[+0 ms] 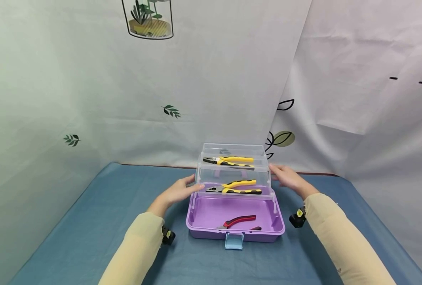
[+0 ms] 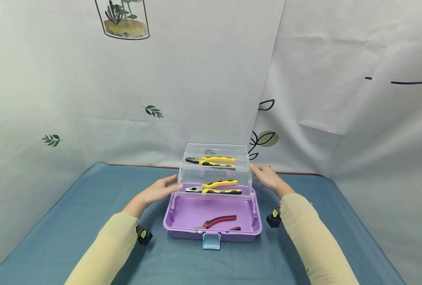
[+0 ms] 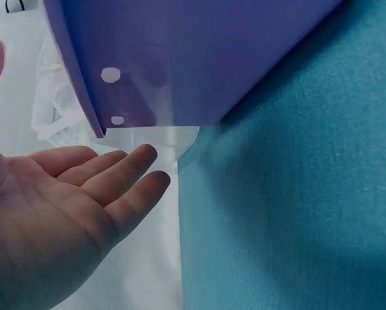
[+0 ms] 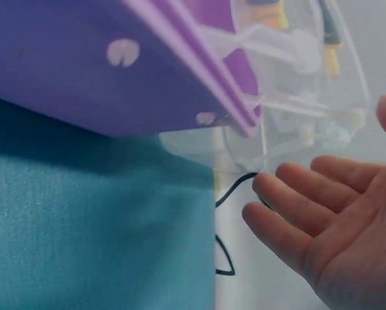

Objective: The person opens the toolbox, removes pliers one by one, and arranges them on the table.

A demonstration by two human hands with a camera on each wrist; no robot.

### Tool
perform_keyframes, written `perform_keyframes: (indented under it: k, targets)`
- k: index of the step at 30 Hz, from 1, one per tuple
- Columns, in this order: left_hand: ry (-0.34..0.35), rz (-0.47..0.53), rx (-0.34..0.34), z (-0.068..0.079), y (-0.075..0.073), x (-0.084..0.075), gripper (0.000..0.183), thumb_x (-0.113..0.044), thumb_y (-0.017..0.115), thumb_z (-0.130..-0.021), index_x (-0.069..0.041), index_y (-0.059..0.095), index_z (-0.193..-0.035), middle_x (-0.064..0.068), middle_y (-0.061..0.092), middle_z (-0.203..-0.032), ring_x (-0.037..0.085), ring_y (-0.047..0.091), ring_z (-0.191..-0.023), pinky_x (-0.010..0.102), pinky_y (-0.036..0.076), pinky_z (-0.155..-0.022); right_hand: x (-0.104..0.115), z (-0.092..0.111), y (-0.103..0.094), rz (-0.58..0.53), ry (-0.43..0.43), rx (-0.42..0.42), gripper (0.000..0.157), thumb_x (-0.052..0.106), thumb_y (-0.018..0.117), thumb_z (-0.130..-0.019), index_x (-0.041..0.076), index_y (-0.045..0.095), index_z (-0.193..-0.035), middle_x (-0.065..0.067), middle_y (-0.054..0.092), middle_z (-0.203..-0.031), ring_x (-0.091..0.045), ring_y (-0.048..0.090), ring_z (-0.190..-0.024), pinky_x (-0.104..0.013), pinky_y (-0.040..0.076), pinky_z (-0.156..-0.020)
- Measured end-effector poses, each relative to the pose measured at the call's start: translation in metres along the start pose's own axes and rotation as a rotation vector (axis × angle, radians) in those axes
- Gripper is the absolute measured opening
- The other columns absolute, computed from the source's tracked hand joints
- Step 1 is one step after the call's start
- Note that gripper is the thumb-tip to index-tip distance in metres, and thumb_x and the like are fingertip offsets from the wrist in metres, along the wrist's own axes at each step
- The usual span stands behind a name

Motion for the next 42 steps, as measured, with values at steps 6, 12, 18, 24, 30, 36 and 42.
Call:
perform_keyframes:
  k: [6, 12, 18, 24, 30, 36, 42]
  targets:
    - [0.080, -0.041, 0.053, 0.010, 0.006, -0.002, 0.099, -0.045, 0.073, -0.078, -0.003, 0.019, -0.150, 0.021, 0.034, -0.149, 0.038, 0.040, -0.133, 0.051, 0.039, -0.106, 0.011, 0.005, -0.009, 0.109, -0.074, -0.123, 0.083, 0.059, 0.040, -0.094, -0.001, 0.025, -0.148, -0.028, 0.035, -0.146, -0.044, 0.042, -0.128, -0.057, 0.042, -0.100]
    - [0.130, -0.080, 0.096, 0.016, 0.011, -0.002, 0.106, -0.024, 0.080, -0.072, 0.002, 0.012, -0.150, 0.024, 0.037, -0.147, 0.036, 0.041, -0.132, 0.050, 0.035, -0.109, 0.027, 0.010, -0.011, 0.209, -0.154, -0.188, 0.074, 0.051, 0.048, -0.094, 0.000, 0.032, -0.145, -0.025, 0.039, -0.145, -0.042, 0.043, -0.128, -0.056, 0.043, -0.099]
    - [0.109, -0.066, 0.100, 0.017, 0.016, 0.003, 0.095, -0.007, 0.070, -0.077, 0.008, 0.009, -0.148, 0.029, 0.027, -0.149, 0.041, 0.036, -0.134, 0.049, 0.031, -0.111, 0.045, 0.014, -0.010, 0.302, -0.207, -0.219, 0.065, 0.045, 0.054, -0.094, 0.003, 0.040, -0.142, -0.022, 0.042, -0.143, -0.041, 0.041, -0.130, -0.057, 0.041, -0.100]
    - [0.091, 0.008, 0.103, 0.018, 0.017, 0.008, 0.089, -0.002, 0.064, -0.078, 0.008, 0.010, -0.148, 0.030, 0.027, -0.149, 0.042, 0.037, -0.133, 0.049, 0.033, -0.110, 0.064, 0.017, -0.008, 0.408, -0.279, -0.226, 0.054, 0.034, 0.057, -0.094, 0.001, 0.048, -0.136, -0.024, 0.046, -0.139, -0.042, 0.045, -0.125, -0.058, 0.041, -0.100]
    - [0.129, 0.043, 0.132, 0.026, 0.013, 0.003, 0.081, 0.002, 0.056, -0.077, 0.013, 0.014, -0.145, 0.032, 0.032, -0.146, 0.042, 0.039, -0.131, 0.047, 0.039, -0.105, 0.079, 0.014, 0.000, 0.477, -0.308, -0.181, 0.047, 0.027, 0.057, -0.094, -0.001, 0.052, -0.132, -0.024, 0.051, -0.134, -0.041, 0.047, -0.124, -0.056, 0.042, -0.100]
    - [0.090, 0.113, 0.132, 0.031, 0.011, 0.001, 0.064, 0.004, 0.058, -0.079, 0.020, 0.033, -0.135, 0.033, 0.052, -0.128, 0.038, 0.057, -0.115, 0.040, 0.053, -0.090, 0.087, 0.009, 0.011, 0.530, -0.303, -0.126, 0.044, 0.025, 0.056, -0.095, -0.002, 0.053, -0.130, -0.022, 0.056, -0.130, -0.039, 0.050, -0.122, -0.053, 0.044, -0.099]
    - [0.017, 0.083, 0.107, 0.036, 0.012, 0.003, 0.044, -0.001, 0.060, -0.083, 0.017, 0.052, -0.122, 0.028, 0.064, -0.112, 0.025, 0.067, -0.094, 0.038, 0.058, -0.073, 0.090, 0.002, 0.021, 0.583, -0.281, -0.072, 0.045, 0.025, 0.054, -0.097, -0.003, 0.051, -0.132, -0.022, 0.055, -0.131, -0.038, 0.052, -0.121, -0.051, 0.044, -0.100]
Point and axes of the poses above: each hand's wrist, its own z-axis away from the middle knuckle, its own y-axis out of the palm, x = y × z, the point moved 6 cm from there along -z, towards the middle knuckle
